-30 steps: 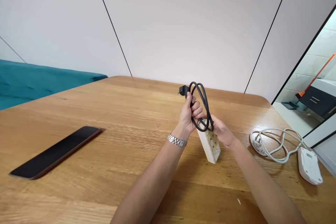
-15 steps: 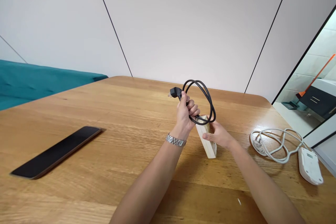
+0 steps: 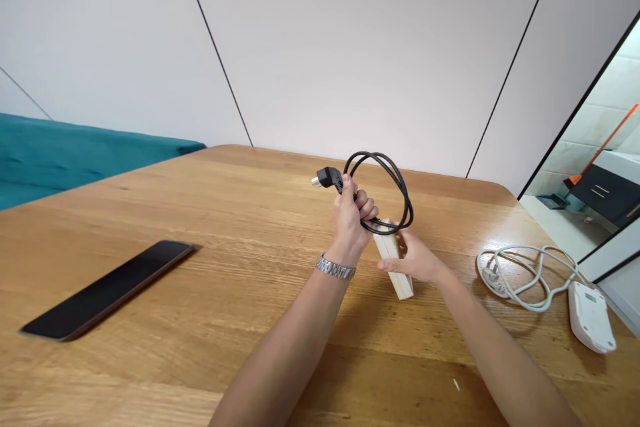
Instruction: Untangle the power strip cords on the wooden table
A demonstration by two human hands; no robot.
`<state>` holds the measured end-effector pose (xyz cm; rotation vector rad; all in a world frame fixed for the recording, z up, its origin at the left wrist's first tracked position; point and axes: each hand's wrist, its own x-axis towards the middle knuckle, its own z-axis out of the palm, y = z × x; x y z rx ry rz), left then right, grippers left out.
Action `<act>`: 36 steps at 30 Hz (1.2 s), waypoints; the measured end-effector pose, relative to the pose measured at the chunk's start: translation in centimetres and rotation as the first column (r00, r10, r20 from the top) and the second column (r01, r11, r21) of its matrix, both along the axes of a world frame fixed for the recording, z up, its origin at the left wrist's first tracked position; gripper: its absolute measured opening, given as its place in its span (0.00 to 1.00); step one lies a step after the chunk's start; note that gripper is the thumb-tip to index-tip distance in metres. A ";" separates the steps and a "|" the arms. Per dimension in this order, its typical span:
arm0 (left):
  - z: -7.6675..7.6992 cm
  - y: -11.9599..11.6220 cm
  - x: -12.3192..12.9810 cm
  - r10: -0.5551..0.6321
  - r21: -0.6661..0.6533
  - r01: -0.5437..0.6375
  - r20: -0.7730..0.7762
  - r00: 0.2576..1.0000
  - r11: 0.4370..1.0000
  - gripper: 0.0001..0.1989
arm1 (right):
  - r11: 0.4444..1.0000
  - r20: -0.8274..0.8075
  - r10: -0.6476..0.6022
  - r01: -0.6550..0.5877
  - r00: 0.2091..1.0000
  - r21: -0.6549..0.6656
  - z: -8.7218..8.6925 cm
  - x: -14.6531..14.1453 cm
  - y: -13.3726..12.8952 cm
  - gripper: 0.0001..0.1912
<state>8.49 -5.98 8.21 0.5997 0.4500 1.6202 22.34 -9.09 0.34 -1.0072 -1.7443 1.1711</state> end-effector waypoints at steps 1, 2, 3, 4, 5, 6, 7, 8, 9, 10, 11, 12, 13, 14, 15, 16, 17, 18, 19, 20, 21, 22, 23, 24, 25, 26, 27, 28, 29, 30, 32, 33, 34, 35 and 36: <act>-0.1 0.1 0.0 0.012 0.002 -0.012 0.001 1.000 1.000 0.28 | 1.000 0.023 0.008 -0.008 1.000 -0.002 0.0 0.1 0.0 0.42; -0.1 0.1 0.0 0.027 0.003 -0.027 0.000 1.000 1.000 0.28 | 1.000 0.048 0.019 -0.018 0.999 -0.007 0.0 0.2 0.0 0.42; -0.2 0.2 -0.1 0.047 0.004 -0.047 -0.002 0.999 0.999 0.28 | 1.000 0.073 0.026 -0.025 0.997 -0.011 0.0 0.3 -0.1 0.43; -0.3 0.2 -0.1 0.071 0.003 -0.071 -0.006 0.997 0.997 0.28 | 0.999 0.105 0.032 -0.030 0.994 -0.017 0.1 0.4 -0.1 0.43; -0.4 0.3 -0.1 0.101 0.001 -0.101 -0.009 0.995 0.995 0.29 | 0.999 0.146 0.035 -0.031 0.989 -0.029 0.0 0.6 0.0 0.44; -0.4 0.4 -0.2 0.136 -0.004 -0.136 -0.011 0.991 0.991 0.29 | 0.998 0.190 0.039 -0.030 0.981 -0.048 0.0 0.7 0.0 0.44; -0.5 0.5 -0.2 0.171 -0.010 -0.171 -0.009 0.985 0.985 0.30 | 0.997 0.228 0.044 -0.028 0.973 -0.072 -0.1 0.9 0.1 0.43; -0.6 0.6 -0.3 0.202 -0.018 -0.202 -0.006 0.979 0.979 0.30 | 0.995 0.252 0.050 -0.026 0.967 -0.096 -0.2 1.1 0.3 0.42; -0.7 0.8 -0.4 0.222 -0.026 -0.222 -0.003 0.975 0.975 0.30 | 0.993 0.261 0.055 -0.024 0.964 -0.119 -0.2 1.4 0.5 0.41; -0.8 1.0 -0.5 0.231 -0.033 -0.231 0.000 0.973 0.972 0.30 | 0.990 0.255 0.057 -0.022 0.965 -0.138 -0.3 1.8 0.7 0.40; -0.9 1.2 -0.7 0.231 -0.037 -0.230 0.001 0.973 0.972 0.30 | 0.988 0.236 0.055 -0.020 0.970 -0.152 -0.2 2.3 0.9 0.39; -1.0 1.4 -0.8 0.223 -0.039 -0.223 0.002 0.975 0.974 0.29 | 0.987 0.209 0.052 -0.018 0.976 -0.159 -0.2 2.8 1.1 0.37; -1.0 1.6 -1.0 0.213 -0.039 -0.213 0.003 0.977 0.976 0.29 | 0.987 0.176 0.047 -0.018 0.983 -0.161 -0.1 3.4 1.3 0.36; -1.0 1.9 -1.2 0.204 -0.036 -0.203 0.006 0.979 0.978 0.28 | 0.987 0.138 0.039 -0.017 0.990 -0.157 0.1 4.0 1.4 0.33; -1.0 2.0 -1.3 0.197 -0.032 -0.197 0.011 0.980 0.980 0.27 | 0.989 0.100 0.027 -0.012 0.995 -0.149 0.3 4.5 1.5 0.31; -1.0 2.1 -1.5 0.192 -0.027 -0.192 0.018 0.981 0.981 0.27 | 0.991 0.068 0.014 -0.005 0.998 -0.137 0.6 5.0 1.5 0.29; -1.0 2.2 -1.6 0.188 -0.021 -0.188 0.026 0.982 0.982 0.27 | 0.992 0.045 0.005 0.000 0.999 -0.126 0.8 5.4 1.5 0.26; -0.9 2.3 -1.6 0.186 -0.013 -0.185 0.035 0.982 0.983 0.27 | 0.993 0.032 0.001 0.002 0.999 -0.118 1.1 5.6 1.4 0.25; -0.9 2.3 -1.6 0.186 -0.007 -0.186 0.044 0.982 0.983 0.27 | 0.993 0.026 0.004 -0.001 1.000 -0.116 1.4 5.7 1.3 0.23; -0.8 2.3 -1.6 0.189 -0.004 -0.189 0.055 0.980 0.982 0.27 | 0.993 0.023 0.011 -0.008 1.000 -0.117 1.6 5.7 1.2 0.22; -0.8 2.2 -1.6 0.190 -0.005 -0.190 0.071 0.979 0.982 0.27 | 0.992 0.019 0.023 -0.021 1.000 -0.121 1.7 5.6 1.1 0.21; -0.8 2.2 -1.7 0.183 -0.012 -0.182 0.094 0.979 0.983 0.26 | 0.991 0.008 0.034 -0.033 0.999 -0.131 1.8 5.5 1.0 0.20; -0.7 2.2 -1.7 0.163 -0.025 -0.161 0.122 0.979 0.987 0.26 | 0.988 -0.011 0.041 -0.042 0.999 -0.152 1.8 5.3 0.9 0.19; -0.7 2.2 -1.8 0.131 -0.038 -0.126 0.155 0.979 0.991 0.26 | 0.981 -0.039 0.045 -0.052 0.998 -0.185 1.7 5.1 0.8 0.18; -0.7 2.2 -2.0 0.087 -0.044 -0.080 0.189 0.978 0.996 0.25 | 0.971 -0.075 0.049 -0.065 0.996 -0.231 1.6 5.0 0.8 0.18; -0.7 2.2 -2.2 0.037 -0.041 -0.029 0.218 0.975 0.999 0.24 | 0.956 -0.115 0.051 -0.082 0.992 -0.283 1.5 4.9 0.7 0.19; -0.7 2.2 -2.3 -0.013 -0.031 0.021 0.236 0.972 0.999 0.23 | 0.939 -0.154 0.047 -0.096 0.987 -0.331 1.4 4.9 0.7 0.20; -0.7 2.2 -2.5 -0.060 -0.014 0.065 0.241 0.969 0.998 0.23 | 0.925 -0.187 0.032 -0.100 0.982 -0.367 1.4 4.9 0.6 0.22; -0.8 2.2 -2.7 -0.101 0.006 0.102 0.230 0.968 0.995 0.22 | 0.917 -0.209 0.006 -0.089 0.978 -0.388 1.4 5.0 0.6 0.23; -0.8 2.1 -2.8 -0.137 0.028 0.134 0.203 0.969 0.991 0.22 | 0.917 -0.219 -0.032 -0.059 0.975 -0.395 1.5 5.2 0.7 0.24; -0.8 2.0 -2.8 -0.190 0.069 0.183 0.100 0.977 0.981 0.22 | 0.924 -0.216 -0.146 0.055 0.965 -0.379 1.9 5.6 0.7 0.23; -0.8 1.9 -2.8 -0.203 0.088 0.200 0.029 0.979 0.976 0.22 | 0.923 -0.210 -0.214 0.127 0.954 -0.363 2.2 5.8 0.8 0.23; -0.9 1.9 -2.7 -0.205 0.105 0.209 -0.048 0.978 0.972 0.22 | 0.918 -0.209 -0.282 0.200 0.936 -0.342 2.5 6.0 0.8 0.22; -0.9 1.8 -2.6 -0.198 0.116 0.213 -0.123 0.972 0.970 0.22 | 0.908 -0.214 -0.347 0.270 0.913 -0.320 2.8 6.1 0.8 0.22; -1.0 1.8 -2.5 -0.184 0.124 0.209 -0.191 0.964 0.970 0.23 | 0.894 -0.222 -0.406 0.334 0.886 -0.300 3.1 6.2 0.8 0.23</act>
